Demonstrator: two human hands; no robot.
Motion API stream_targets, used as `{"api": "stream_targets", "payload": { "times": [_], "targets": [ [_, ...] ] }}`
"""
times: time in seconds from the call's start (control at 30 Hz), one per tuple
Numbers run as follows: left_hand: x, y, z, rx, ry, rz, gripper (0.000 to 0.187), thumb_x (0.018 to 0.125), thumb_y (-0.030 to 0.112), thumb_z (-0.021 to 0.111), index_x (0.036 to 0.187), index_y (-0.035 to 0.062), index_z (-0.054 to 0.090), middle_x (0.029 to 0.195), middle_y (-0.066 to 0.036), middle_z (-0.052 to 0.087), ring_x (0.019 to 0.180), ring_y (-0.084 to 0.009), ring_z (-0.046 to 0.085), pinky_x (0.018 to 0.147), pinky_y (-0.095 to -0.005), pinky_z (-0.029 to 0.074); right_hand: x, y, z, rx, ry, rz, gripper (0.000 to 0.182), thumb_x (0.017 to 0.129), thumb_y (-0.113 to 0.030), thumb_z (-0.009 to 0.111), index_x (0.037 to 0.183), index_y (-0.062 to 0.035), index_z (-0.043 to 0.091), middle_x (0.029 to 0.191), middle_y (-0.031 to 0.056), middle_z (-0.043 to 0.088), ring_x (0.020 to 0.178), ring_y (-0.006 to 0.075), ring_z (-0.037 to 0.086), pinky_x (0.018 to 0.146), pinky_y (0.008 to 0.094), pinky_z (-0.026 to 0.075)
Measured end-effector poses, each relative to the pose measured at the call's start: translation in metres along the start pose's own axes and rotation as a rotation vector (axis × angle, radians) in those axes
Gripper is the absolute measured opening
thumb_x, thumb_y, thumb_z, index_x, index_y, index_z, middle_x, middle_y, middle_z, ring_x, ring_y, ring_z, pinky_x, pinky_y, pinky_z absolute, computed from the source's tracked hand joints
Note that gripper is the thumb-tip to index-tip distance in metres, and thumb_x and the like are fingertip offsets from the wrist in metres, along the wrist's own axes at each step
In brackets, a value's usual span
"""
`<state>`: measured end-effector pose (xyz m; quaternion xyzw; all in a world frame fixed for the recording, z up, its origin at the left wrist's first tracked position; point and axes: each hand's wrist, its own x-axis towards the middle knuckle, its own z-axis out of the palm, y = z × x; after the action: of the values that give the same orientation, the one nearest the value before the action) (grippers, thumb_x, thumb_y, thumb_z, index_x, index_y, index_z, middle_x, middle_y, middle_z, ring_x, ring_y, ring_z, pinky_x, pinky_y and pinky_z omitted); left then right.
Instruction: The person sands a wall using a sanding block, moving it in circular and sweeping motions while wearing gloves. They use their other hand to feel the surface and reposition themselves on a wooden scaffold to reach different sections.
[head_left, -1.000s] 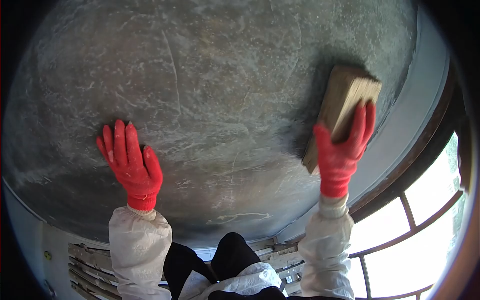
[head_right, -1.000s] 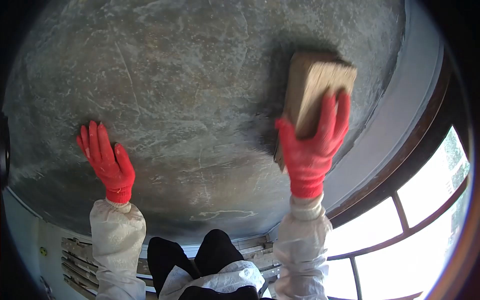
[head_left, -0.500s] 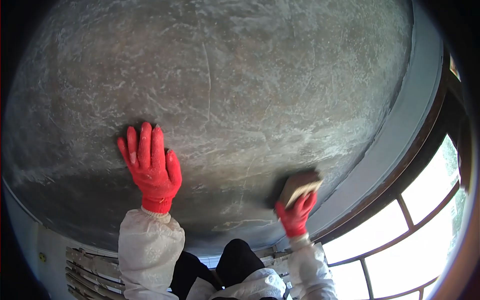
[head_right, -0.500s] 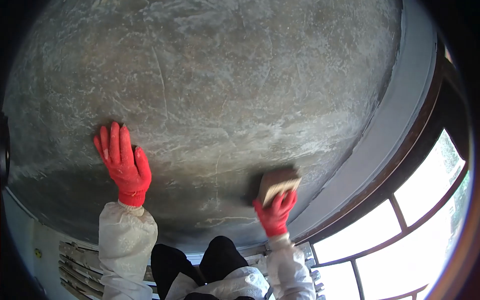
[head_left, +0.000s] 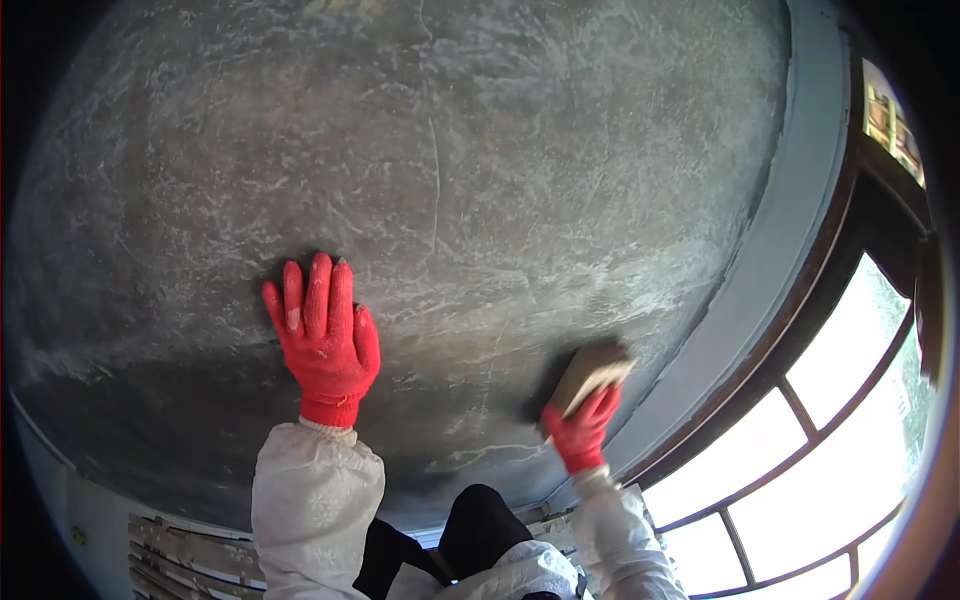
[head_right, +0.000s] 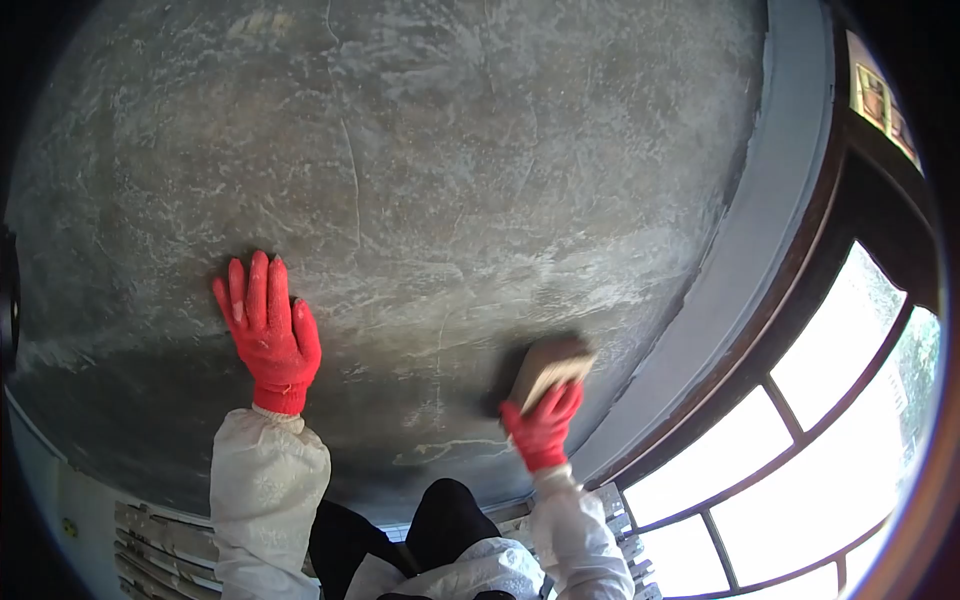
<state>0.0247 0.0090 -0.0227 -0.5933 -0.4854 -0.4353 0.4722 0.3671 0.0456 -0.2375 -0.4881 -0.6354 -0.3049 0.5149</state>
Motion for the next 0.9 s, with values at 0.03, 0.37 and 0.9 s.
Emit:
{"api": "stream_targets", "payload": {
  "times": [0.03, 0.37, 0.9],
  "targets": [
    [-0.001, 0.001, -0.001, -0.008, 0.005, 0.001, 0.047, 0.085, 0.02, 0.05, 0.126, -0.0034, 0.054, 0.136, -0.019, 0.049, 0.128, -0.046, 0.039, 0.108, -0.062, 0.024, -0.042, 0.003, 0.002, 0.03, -0.111, 0.007, 0.117, 0.06, -0.039, 0.084, 0.147, -0.0044, 0.014, 0.14, 0.0377, 0.023, 0.12, 0.0582, 0.034, 0.093, 0.0665, 0.037],
    [0.0, 0.001, 0.0, 0.008, 0.003, 0.019, 0.047, 0.087, 0.02, 0.049, 0.127, -0.0036, 0.053, 0.136, -0.019, 0.048, 0.128, -0.046, 0.038, 0.109, -0.0613, 0.023, 0.198, -0.01, -0.057, 0.076, 0.158, -0.109, 0.102, 0.058, -0.032, 0.085, 0.142, -0.0073, 0.035, 0.144, 0.0293, 0.031, 0.123, 0.0504, 0.038, 0.099, 0.0565, 0.038],
    [0.001, 0.006, -0.005, 0.098, -0.058, 0.008, 0.048, 0.09, 0.019, 0.044, 0.131, -0.0063, 0.047, 0.138, -0.024, 0.044, 0.132, -0.0474, 0.034, 0.111, -0.0621, 0.019, -0.012, 0.021, -0.005, 0.124, 0.034, 0.006, 0.113, 0.054, -0.037, 0.088, 0.146, -0.0156, 0.027, 0.141, 0.028, 0.031, 0.121, 0.0523, 0.039, 0.095, 0.0601, 0.039]
  ]
}}
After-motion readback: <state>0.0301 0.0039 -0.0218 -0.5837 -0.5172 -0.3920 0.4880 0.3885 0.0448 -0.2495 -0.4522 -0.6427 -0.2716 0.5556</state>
